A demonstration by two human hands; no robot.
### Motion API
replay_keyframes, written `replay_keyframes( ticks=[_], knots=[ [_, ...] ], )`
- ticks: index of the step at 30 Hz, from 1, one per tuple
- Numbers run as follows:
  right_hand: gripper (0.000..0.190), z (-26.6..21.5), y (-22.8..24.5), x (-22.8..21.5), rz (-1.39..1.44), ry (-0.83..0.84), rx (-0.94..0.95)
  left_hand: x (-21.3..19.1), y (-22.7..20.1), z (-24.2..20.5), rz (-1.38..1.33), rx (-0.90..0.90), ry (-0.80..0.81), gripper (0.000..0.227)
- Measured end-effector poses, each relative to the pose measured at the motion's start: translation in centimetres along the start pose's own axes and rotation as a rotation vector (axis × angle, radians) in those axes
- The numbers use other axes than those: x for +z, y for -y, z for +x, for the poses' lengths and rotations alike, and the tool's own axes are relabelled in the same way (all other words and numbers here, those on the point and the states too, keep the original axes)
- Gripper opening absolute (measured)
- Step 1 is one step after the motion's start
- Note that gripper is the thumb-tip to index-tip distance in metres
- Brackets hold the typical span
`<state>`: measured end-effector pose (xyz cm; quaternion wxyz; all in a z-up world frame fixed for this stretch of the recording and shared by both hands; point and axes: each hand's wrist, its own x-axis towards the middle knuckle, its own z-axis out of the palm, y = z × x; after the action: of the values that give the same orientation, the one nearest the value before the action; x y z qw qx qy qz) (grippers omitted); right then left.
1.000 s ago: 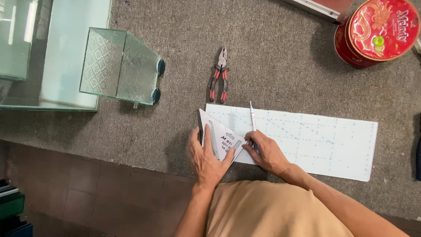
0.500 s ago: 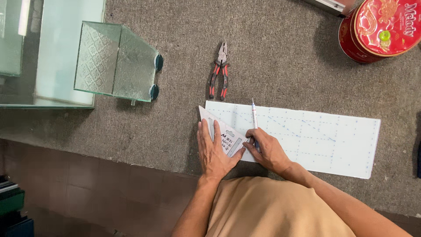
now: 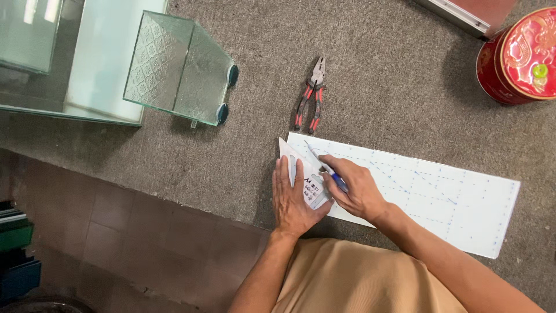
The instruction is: The person uses a set square and a pen to draw a series of diagonal lines on a white rectangular sheet placed on a workbench. The person repeatedly repositions the set square and draws lines across the sheet, creating a pattern of intersecting diagonals.
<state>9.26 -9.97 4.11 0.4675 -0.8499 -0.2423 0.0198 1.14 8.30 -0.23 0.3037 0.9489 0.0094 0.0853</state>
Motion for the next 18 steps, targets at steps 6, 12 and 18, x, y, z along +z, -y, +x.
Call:
replay_keyframes(
  ticks=[6, 12, 18],
  knots=[
    [0.028, 2.6, 0.9, 0.9, 0.07, 0.06, -0.038, -0.2, -0.3, 0.2, -0.044, -0.049, 0.027, 0.129],
    [0.027, 3.6, 1.1, 1.2, 0.054, 0.072, -0.046, -0.1, -0.1, 0.1, 0.0, -0.029, 0.032, 0.13],
    [0.027, 3.7, 1.3, 0.9, 0.07, 0.079, -0.049, -0.4, -0.2, 0.2, -0.044, -0.056, 0.076, 0.13]
  ],
)
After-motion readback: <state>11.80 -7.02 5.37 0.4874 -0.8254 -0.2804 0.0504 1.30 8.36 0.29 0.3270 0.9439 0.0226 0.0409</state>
